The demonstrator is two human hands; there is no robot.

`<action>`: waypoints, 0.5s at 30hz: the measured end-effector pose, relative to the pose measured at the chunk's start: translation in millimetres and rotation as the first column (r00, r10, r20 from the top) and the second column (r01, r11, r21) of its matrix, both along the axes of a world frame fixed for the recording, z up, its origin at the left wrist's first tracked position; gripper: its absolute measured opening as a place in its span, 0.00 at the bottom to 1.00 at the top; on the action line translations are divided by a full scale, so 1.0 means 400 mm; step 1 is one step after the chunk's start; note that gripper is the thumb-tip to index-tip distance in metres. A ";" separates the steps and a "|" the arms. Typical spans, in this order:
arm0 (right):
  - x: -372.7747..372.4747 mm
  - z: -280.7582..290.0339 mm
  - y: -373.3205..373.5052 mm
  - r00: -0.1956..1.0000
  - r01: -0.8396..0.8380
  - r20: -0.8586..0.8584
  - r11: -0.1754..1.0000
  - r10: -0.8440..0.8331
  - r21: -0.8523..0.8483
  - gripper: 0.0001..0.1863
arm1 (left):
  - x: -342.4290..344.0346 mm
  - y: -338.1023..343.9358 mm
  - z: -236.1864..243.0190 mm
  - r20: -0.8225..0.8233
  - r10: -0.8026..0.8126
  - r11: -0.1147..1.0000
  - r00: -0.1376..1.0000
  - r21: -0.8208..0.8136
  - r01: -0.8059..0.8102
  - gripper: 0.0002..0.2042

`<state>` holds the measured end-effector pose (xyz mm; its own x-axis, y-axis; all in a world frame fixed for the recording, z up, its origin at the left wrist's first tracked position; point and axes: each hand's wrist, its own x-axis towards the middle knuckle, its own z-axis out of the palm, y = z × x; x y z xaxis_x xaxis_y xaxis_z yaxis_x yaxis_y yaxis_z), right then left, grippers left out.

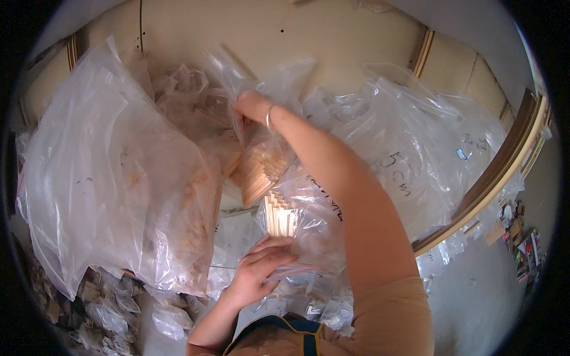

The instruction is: The person measures small wooden pieces with a ruler, then transfers them into clear plastic bags on a shelf. The person handles multiple bags, opening them and placing the wooden pieces inside, then resealing the bags.

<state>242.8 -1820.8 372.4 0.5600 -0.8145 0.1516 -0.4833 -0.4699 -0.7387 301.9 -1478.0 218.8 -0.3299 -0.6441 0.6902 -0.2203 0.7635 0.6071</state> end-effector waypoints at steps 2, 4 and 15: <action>-0.057 0.090 0.040 0.984 -0.001 0.176 0.999 0.008 -0.039 0.10 | 0.001 -0.001 0.000 0.003 -0.001 1.000 1.000 -0.009 0.001 0.23; -0.109 0.162 0.075 0.962 0.124 0.254 0.990 -0.104 -0.067 0.08 | 0.000 -0.004 0.001 0.005 -0.014 1.000 1.000 -0.021 0.014 0.23; -0.457 0.256 0.099 0.830 0.548 0.231 0.666 -0.508 -0.506 0.07 | -0.009 0.004 0.014 -0.039 -0.008 0.998 0.999 -0.065 0.006 0.25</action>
<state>60.2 -1781.2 474.8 0.0340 -0.7435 0.6679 -0.7349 -0.4715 -0.4874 298.4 -1476.5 224.4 -0.3056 -0.5956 0.7429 -0.1917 0.8027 0.5647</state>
